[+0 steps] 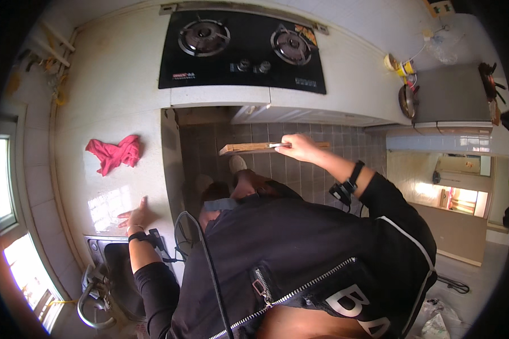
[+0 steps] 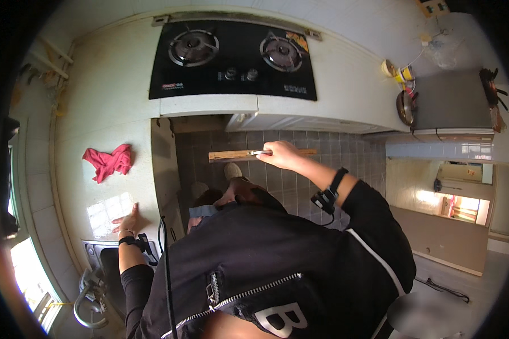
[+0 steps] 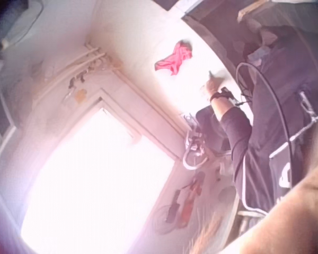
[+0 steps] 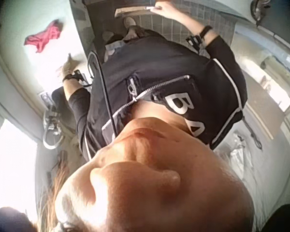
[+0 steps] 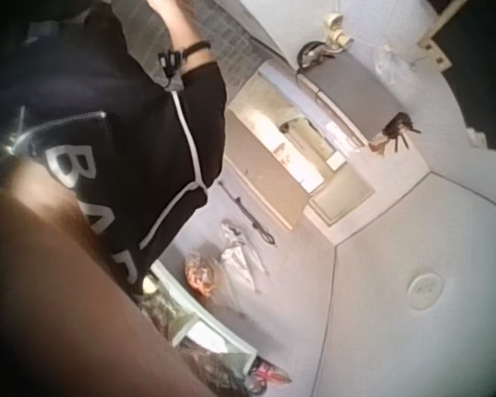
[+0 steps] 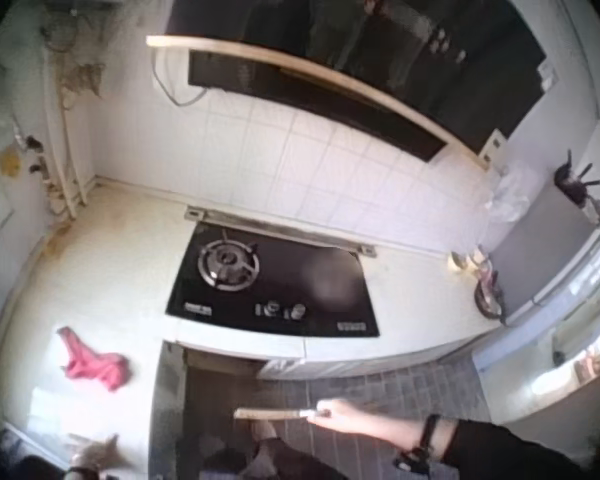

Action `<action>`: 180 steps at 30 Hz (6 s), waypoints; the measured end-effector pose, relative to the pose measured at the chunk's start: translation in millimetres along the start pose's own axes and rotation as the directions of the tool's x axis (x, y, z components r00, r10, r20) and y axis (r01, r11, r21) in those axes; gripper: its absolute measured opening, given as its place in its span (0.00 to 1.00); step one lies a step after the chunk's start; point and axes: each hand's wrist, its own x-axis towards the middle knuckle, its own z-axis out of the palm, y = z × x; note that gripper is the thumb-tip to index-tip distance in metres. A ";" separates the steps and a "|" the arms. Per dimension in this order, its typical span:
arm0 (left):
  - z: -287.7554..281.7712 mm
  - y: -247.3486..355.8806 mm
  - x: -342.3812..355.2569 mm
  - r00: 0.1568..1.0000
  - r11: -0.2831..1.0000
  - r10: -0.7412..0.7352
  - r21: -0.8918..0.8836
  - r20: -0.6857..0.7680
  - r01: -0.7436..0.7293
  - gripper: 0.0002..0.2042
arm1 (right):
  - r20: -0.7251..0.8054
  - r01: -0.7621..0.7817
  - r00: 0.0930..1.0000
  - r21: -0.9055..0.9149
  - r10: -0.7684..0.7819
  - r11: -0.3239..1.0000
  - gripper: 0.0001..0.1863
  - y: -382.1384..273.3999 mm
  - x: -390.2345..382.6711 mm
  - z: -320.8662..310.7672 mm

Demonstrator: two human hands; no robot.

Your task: The person washes a pink cloth in the sink, wrings it, and wipes the countertop and stovetop. They then use a steel wool pad to scrub the countertop, rinsing the pad in the sink between scrubbing cycles.

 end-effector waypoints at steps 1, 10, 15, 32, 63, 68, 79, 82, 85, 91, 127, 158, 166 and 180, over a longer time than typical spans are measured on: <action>1.5 -0.9 2.6 0.999 0.999 -0.032 0.027 -0.011 0.033 0.30 | 0.085 -0.025 0.996 -0.047 0.029 0.999 0.21 22.0 12.8 19.4; -25.4 18.3 15.2 0.845 -0.390 -0.296 -0.864 0.446 0.319 0.50 | 0.283 -0.089 0.950 -0.151 0.129 0.985 0.18 167.7 145.9 128.4; -37.2 21.8 10.9 0.840 -0.411 -0.279 -0.848 0.466 0.333 0.63 | 0.362 -0.017 0.928 -0.197 0.088 0.980 0.19 215.3 182.0 144.2; -10.8 28.4 27.2 0.764 -0.531 -0.269 -0.752 0.586 0.390 0.78 | 0.375 -0.086 0.910 -0.244 0.176 0.966 0.20 280.7 265.6 140.9; -28.2 26.1 -1.7 0.821 -0.462 -0.313 -0.832 0.477 0.307 0.73 | -0.222 -0.093 0.974 -0.207 0.046 0.974 0.24 278.9 258.0 135.9; -52.7 25.3 -17.0 0.964 0.201 -0.134 -0.946 0.229 0.253 0.52 | -0.246 -0.099 0.967 -0.155 0.059 0.983 0.26 286.7 238.1 136.6; -75.8 32.3 -23.0 0.878 -0.175 -0.327 -0.936 0.349 0.307 0.55 | 0.097 -0.104 0.990 0.033 0.100 0.994 0.21 271.0 209.6 161.0; -81.2 29.0 -23.0 0.814 -0.357 -0.363 -0.875 0.453 0.328 0.64 | 0.221 -0.080 0.974 0.095 0.058 0.992 0.18 232.8 214.1 157.0; -86.0 20.2 -29.5 0.753 -0.469 -0.401 -0.823 0.522 0.320 0.74 | 0.349 0.012 0.933 0.217 -0.089 0.976 0.17 177.4 226.0 142.9; -80.5 24.8 -39.7 0.779 -0.621 -0.406 -0.770 0.477 0.148 0.77 | 0.316 0.332 0.875 0.159 -0.367 0.930 0.15 35.6 257.2 102.3; 275.9 249.5 62.6 0.752 -0.875 -0.095 -0.415 0.652 0.250 0.23 | 0.636 0.651 0.575 0.027 -0.515 0.759 0.14 -358.0 242.5 90.7; 318.3 265.6 -34.4 0.422 -0.976 -0.124 -0.035 0.898 -0.213 0.34 | 0.621 0.825 0.348 0.154 -0.703 0.544 0.13 -423.8 168.6 142.2; 191.3 66.1 -67.5 0.520 -0.679 -0.628 -0.081 0.578 -0.730 0.30 | 0.608 0.803 0.140 0.392 -0.781 0.449 0.32 -467.9 162.0 181.1; -77.8 -230.5 12.2 0.464 -0.431 -0.885 -0.458 0.046 -0.777 0.30 | -0.193 0.760 0.630 0.354 -0.752 0.545 0.26 -435.6 461.4 35.9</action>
